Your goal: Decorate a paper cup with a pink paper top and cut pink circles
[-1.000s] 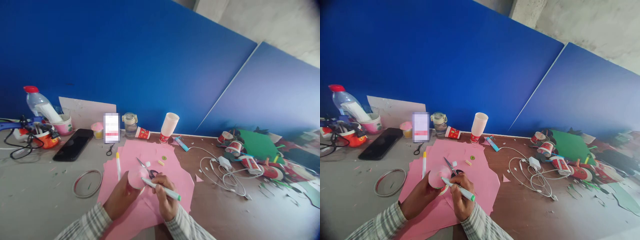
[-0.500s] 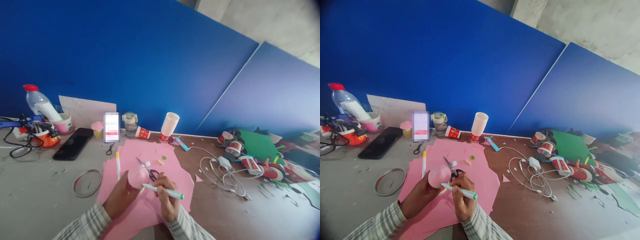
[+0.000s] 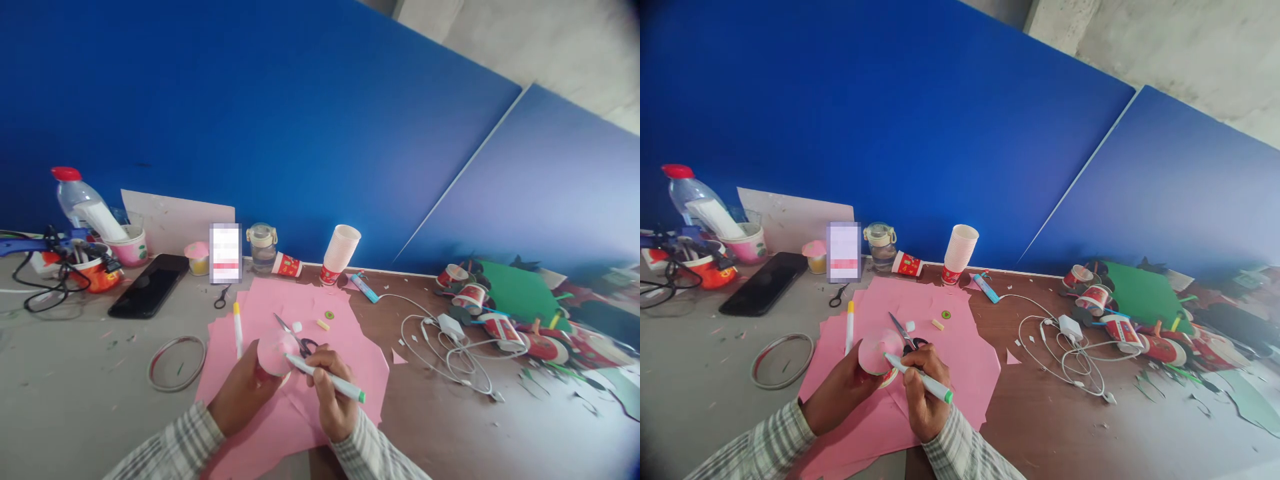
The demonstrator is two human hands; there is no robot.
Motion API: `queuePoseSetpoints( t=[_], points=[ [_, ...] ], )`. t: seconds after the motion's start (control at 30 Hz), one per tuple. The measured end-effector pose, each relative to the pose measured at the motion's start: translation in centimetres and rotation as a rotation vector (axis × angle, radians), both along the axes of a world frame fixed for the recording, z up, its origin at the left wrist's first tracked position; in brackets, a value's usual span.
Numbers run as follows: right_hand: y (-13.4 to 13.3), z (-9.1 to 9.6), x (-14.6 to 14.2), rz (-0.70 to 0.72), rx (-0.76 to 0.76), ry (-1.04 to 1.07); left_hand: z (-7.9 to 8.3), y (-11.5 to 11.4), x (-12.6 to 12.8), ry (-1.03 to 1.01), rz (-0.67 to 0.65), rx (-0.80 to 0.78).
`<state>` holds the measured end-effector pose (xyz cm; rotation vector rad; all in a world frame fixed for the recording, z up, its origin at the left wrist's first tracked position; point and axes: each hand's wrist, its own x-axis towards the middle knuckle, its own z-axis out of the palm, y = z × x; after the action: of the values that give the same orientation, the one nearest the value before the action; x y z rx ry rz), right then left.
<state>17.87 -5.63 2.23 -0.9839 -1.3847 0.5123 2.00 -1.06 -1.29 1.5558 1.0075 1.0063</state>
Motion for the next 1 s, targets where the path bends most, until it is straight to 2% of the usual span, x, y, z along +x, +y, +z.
queuePoseSetpoints(
  t=[0.43,0.7,1.0],
  points=[
    [0.04,-0.04,0.13,-0.008,0.000,-0.022,-0.36,0.04,0.04,0.026,0.021,0.004],
    [-0.09,0.64,0.29,0.026,-0.017,-0.060,-0.43,0.08,-0.03,0.041,0.024,0.001],
    [-0.10,0.26,0.35,0.012,0.013,0.020,0.32,-0.07,0.09,0.031,0.015,0.007]
  ],
)
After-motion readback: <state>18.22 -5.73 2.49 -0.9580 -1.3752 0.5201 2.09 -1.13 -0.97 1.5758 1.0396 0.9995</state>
